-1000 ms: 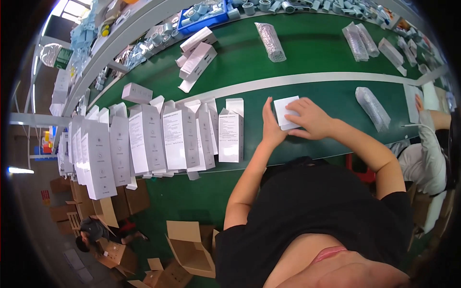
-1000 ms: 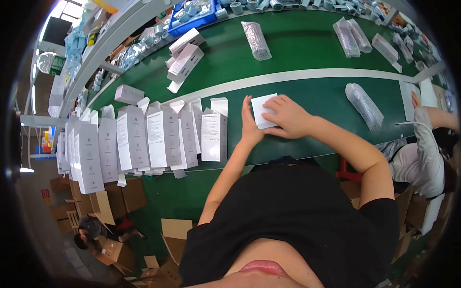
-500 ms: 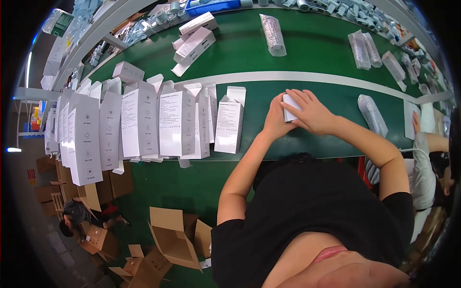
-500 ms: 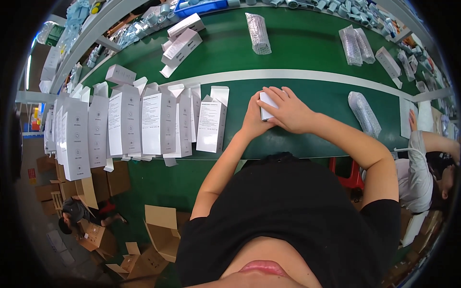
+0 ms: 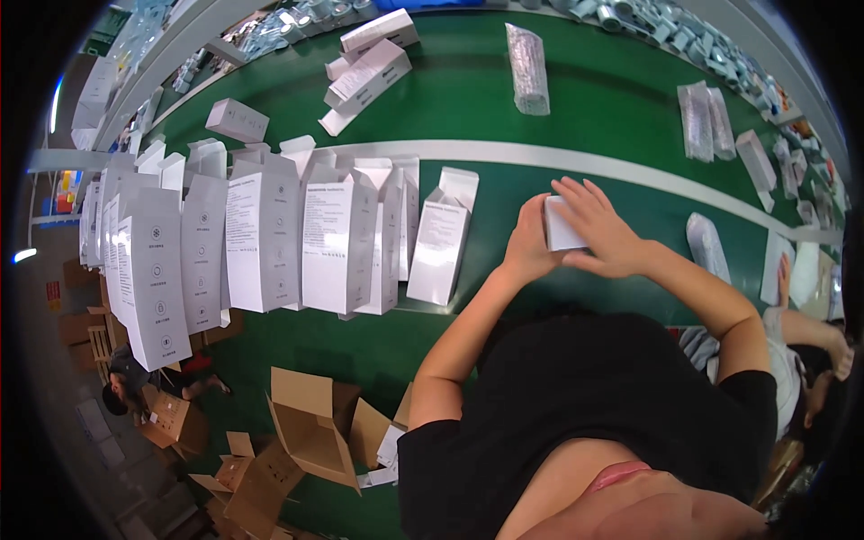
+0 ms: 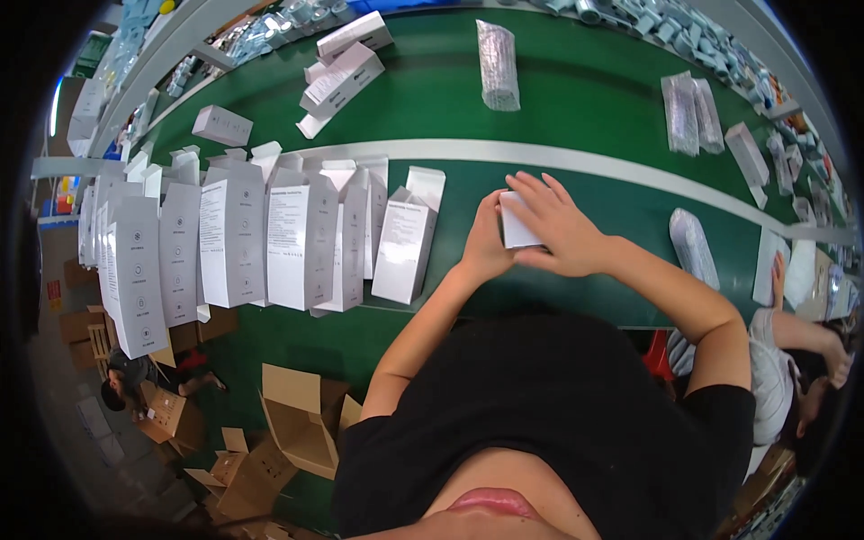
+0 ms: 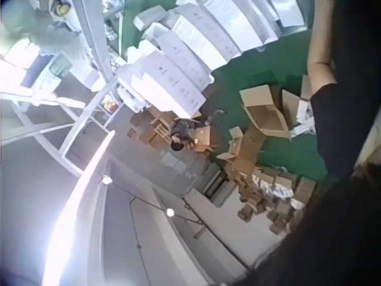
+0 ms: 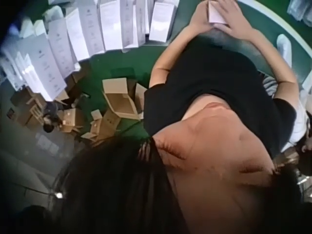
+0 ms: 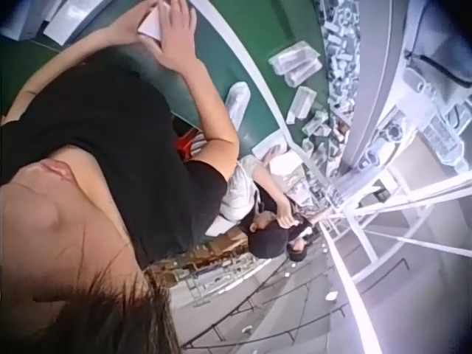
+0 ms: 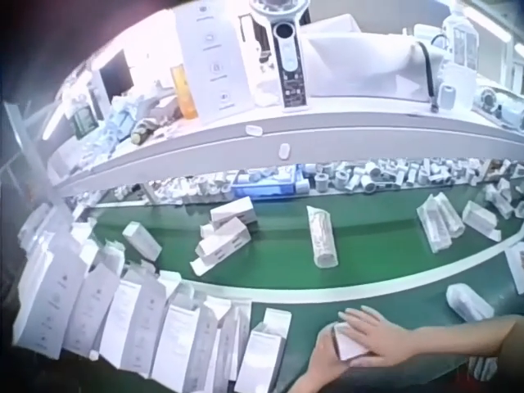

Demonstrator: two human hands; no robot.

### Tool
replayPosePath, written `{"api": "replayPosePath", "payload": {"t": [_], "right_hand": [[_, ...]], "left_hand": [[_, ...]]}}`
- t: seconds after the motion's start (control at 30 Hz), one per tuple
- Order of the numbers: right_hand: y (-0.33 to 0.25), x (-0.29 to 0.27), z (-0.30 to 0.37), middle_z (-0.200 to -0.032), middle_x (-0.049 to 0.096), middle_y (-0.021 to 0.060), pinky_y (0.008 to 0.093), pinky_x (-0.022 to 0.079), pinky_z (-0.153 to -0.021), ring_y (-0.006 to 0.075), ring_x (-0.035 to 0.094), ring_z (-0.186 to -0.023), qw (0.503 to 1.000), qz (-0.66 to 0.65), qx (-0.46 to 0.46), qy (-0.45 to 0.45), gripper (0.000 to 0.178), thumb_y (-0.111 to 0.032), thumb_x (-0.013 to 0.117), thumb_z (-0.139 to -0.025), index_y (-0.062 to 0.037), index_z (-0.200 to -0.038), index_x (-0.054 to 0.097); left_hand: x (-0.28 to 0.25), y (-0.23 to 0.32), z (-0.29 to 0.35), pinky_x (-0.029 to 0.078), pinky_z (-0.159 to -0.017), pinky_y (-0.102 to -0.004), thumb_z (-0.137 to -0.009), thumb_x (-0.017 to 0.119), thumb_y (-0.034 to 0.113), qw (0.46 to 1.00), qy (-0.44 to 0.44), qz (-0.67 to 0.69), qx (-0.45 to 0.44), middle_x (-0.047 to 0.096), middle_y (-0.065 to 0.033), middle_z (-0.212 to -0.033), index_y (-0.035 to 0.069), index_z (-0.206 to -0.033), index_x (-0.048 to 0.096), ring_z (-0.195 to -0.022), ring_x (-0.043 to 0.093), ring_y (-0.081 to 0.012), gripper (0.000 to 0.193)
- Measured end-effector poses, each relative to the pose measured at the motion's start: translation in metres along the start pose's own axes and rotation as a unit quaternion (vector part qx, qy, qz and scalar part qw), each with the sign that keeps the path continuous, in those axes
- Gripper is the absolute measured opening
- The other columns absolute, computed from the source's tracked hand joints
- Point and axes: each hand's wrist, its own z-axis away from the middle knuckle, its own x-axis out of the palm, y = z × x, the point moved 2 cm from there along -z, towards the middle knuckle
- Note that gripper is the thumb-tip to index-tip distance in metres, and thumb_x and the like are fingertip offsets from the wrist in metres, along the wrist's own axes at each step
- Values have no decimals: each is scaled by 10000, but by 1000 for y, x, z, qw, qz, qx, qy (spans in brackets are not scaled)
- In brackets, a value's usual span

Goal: The person packages electronic components by hand, placing them into plastic packaging, then inserting the packaged components and an instruction sheet into a cardboard box, and finally placing the cardboard box into a shipping carton.

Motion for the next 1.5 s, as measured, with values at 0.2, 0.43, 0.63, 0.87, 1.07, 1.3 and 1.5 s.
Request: {"api": "replayPosePath", "payload": {"t": [0.2, 0.43, 0.63, 0.87, 1.07, 1.3, 1.5], "right_hand": [[149, 7, -71, -1220, 415, 229, 404, 367, -922, 347, 435, -1116, 887, -246, 288, 264, 738, -459, 562, -776, 8, -1290, 314], [216, 97, -211, -1179, 439, 224, 452, 431, -808, 345, 494, -1029, 805, -118, 572, 100, 1056, -523, 687, -629, 19, -1335, 117], [260, 137, -141, -887, 589, 172, 292, 486, -632, 241, 579, -699, 538, -762, 303, 198, 442, -86, 587, -622, 57, -1036, 527], [124, 125, 141, -1094, 520, 174, 352, 400, -860, 287, 514, -968, 735, -457, 435, 248, 605, -54, 540, -611, 10, -1199, 415], [79, 110, 199, -1220, 389, 190, 418, 324, -934, 354, 414, -1071, 884, -66, 444, 131, 760, -258, 633, -645, -3, -1288, 317], [264, 42, 153, -1091, 488, 184, 364, 407, -839, 332, 496, -955, 768, -3, 492, 409, 679, -300, 653, -729, 58, -1224, 357], [367, 69, 106, -1015, 512, 217, 354, 443, -772, 323, 522, -905, 668, 15, 724, 170, 815, -427, 691, -629, 56, -1196, 361]], "left_hand": [[-60, 15, -85, 432, -819, -351, -599, 786, 147, 975, 214, 21, -54, 441, -211, -1117, -20, -1237, 261, -961, 529, -295, 843], [-140, -53, -194, 373, -893, -372, -680, 744, 227, 877, 462, -128, -3, 392, -249, -1171, -60, -1251, 205, -1043, 465, -349, 836], [-144, -79, -197, 349, -919, -403, -707, 713, 252, 876, 442, -181, -70, 383, -279, -1183, -92, -1257, 194, -1079, 438, -369, 831], [-61, -17, -167, 343, -920, -356, -817, 567, 166, 929, 334, -158, 37, 415, -185, -1191, -43, -1199, 354, -1074, 423, -283, 485], [78, 92, -110, 403, -842, -329, -744, 595, 67, 977, -110, -1, 183, 495, -119, -1097, 24, -1040, 517, -989, 478, -263, 309], [125, 99, -63, 412, -828, -313, -753, 589, 41, 969, -184, -60, 153, 549, -100, -1040, 20, -1011, 549, -934, 511, -251, 263], [118, 54, -10, 442, -745, -241, -852, 525, 95, 989, -102, -56, -86, 586, -85, -943, 10, -1015, 565, -792, 551, -155, 189]]}}
